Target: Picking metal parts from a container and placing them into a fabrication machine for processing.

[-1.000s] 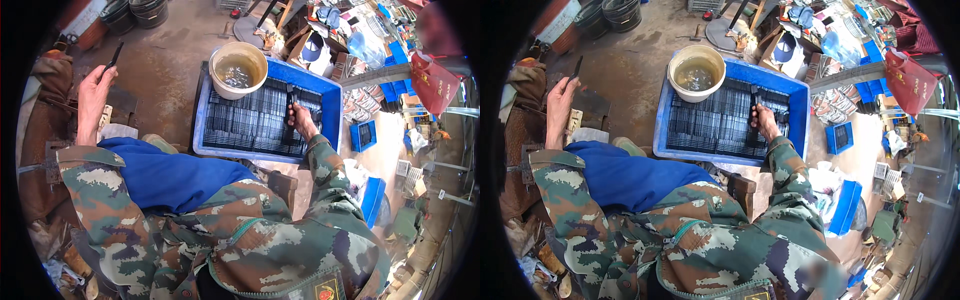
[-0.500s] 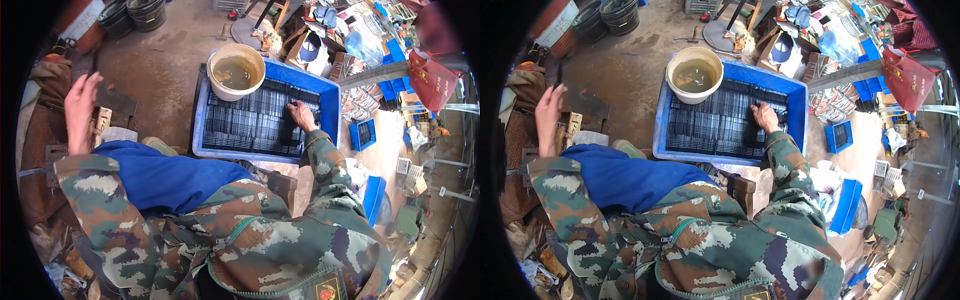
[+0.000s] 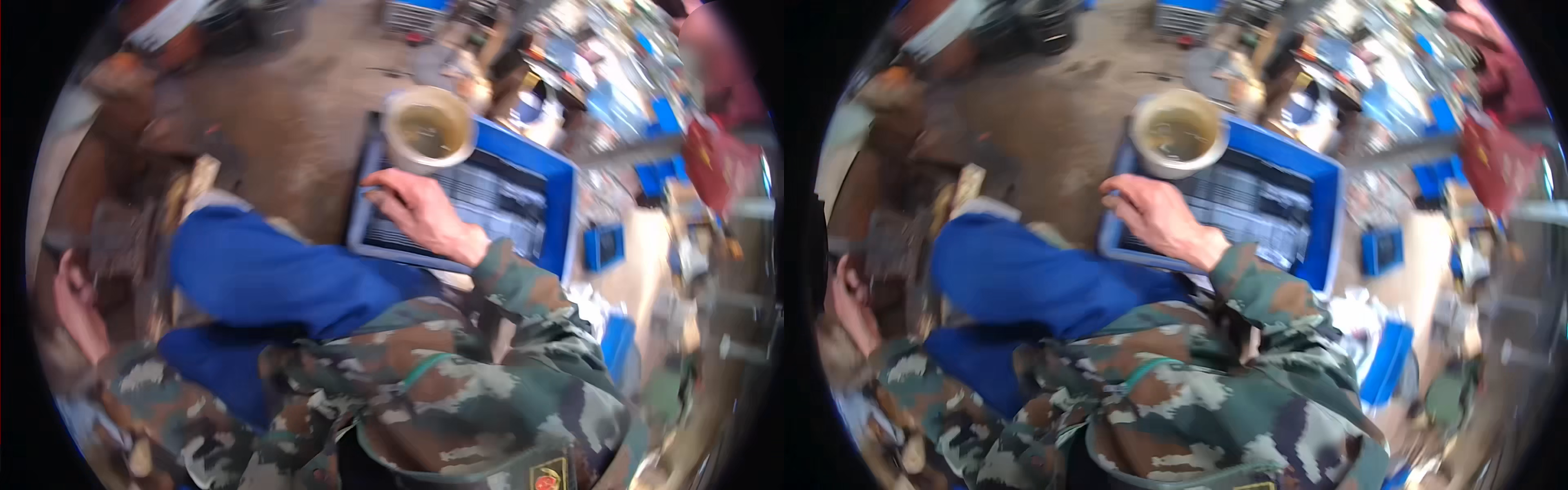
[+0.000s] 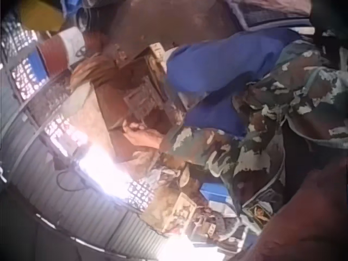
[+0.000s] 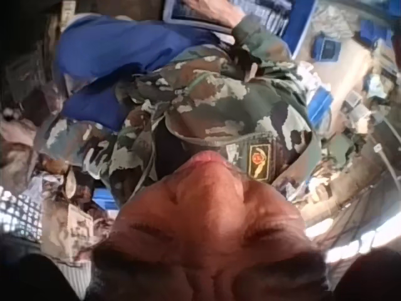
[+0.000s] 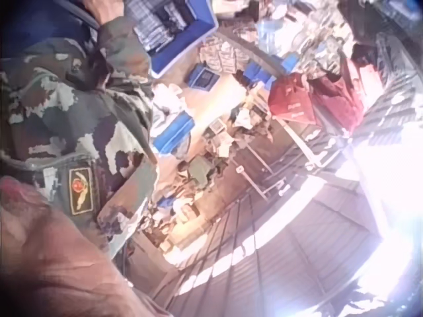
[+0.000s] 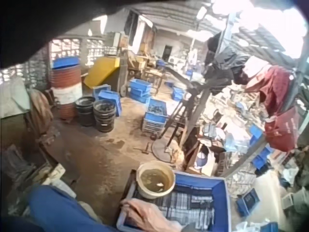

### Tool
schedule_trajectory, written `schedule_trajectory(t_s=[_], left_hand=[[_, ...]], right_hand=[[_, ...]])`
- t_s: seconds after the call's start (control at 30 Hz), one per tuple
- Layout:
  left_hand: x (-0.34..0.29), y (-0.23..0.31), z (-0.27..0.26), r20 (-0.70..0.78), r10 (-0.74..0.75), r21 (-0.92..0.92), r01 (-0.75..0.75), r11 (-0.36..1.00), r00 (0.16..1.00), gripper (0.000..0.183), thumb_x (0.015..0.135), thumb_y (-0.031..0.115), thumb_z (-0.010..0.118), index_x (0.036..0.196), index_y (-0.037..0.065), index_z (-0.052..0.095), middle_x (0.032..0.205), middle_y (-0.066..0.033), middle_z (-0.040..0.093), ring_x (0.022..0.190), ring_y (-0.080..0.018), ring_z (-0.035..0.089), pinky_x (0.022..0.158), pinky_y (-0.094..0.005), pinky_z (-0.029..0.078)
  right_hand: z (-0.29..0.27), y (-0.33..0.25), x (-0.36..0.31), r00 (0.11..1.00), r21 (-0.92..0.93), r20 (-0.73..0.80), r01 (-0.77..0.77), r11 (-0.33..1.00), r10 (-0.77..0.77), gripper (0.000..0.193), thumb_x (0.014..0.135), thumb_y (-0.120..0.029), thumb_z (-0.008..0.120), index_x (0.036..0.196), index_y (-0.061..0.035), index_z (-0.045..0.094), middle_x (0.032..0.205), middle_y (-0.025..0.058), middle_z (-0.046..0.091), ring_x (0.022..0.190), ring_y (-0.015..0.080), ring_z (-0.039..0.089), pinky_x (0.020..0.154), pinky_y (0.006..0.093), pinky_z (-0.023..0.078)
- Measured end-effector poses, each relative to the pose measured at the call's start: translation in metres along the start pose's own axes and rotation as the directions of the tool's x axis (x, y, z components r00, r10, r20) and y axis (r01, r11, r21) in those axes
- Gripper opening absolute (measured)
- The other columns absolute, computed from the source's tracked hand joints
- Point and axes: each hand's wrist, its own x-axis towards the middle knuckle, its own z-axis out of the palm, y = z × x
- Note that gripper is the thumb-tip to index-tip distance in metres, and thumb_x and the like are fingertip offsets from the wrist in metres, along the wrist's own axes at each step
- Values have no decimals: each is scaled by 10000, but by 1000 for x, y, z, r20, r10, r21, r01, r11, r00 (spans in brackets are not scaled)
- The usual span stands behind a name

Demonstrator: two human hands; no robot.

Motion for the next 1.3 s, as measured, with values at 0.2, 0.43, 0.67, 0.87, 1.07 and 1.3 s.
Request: schedule_trajectory(t_s=[0.2,0.43,0.67,0.87,1.07,1.3], left_hand=[[-67,-21,-37,-155,78,-21,-83,996,985,317,1023,240,483,1180,41,674,748,76,482,574,-6,350,488,-180,232],[-165,-47,-136,-520,-93,109,174,979,849,201,972,197,574,1026,55,706,681,83,489,554,1,367,485,-182,252],[-239,-111,-176,-627,-239,119,395,911,741,182,915,118,579,946,21,730,724,46,596,685,-44,494,667,-204,383],[-272,-173,-177,-632,-294,172,500,849,717,168,870,144,671,945,0,713,725,28,624,686,-40,506,648,-236,435],[-251,-198,-146,-590,-227,468,557,686,775,370,744,235,792,993,-19,689,942,-160,694,866,-273,696,795,-360,528],[-241,-204,-145,-522,-288,569,580,583,803,365,744,219,760,1032,11,677,1025,-168,668,980,-355,654,847,-417,508]], right_hand=[[33,-66,105,983,73,31,178,981,-181,210,924,-77,610,1123,-23,647,875,113,668,785,180,653,715,308,521],[175,-170,236,823,307,299,397,865,-484,267,950,-157,609,1172,-9,624,842,57,643,626,104,561,589,264,482],[310,-214,337,814,373,358,325,869,-457,570,961,-299,592,1380,59,449,1138,160,658,652,126,645,611,266,560],[351,-227,349,814,325,415,284,902,-406,599,958,-379,590,1352,55,468,857,135,661,755,163,671,711,283,571],[362,-224,367,831,144,367,393,908,-417,415,975,-378,536,1168,-16,600,653,82,661,654,139,665,682,304,497],[366,-230,364,821,229,322,415,880,-471,389,990,-333,521,1155,8,608,903,71,734,612,127,627,672,290,493]])
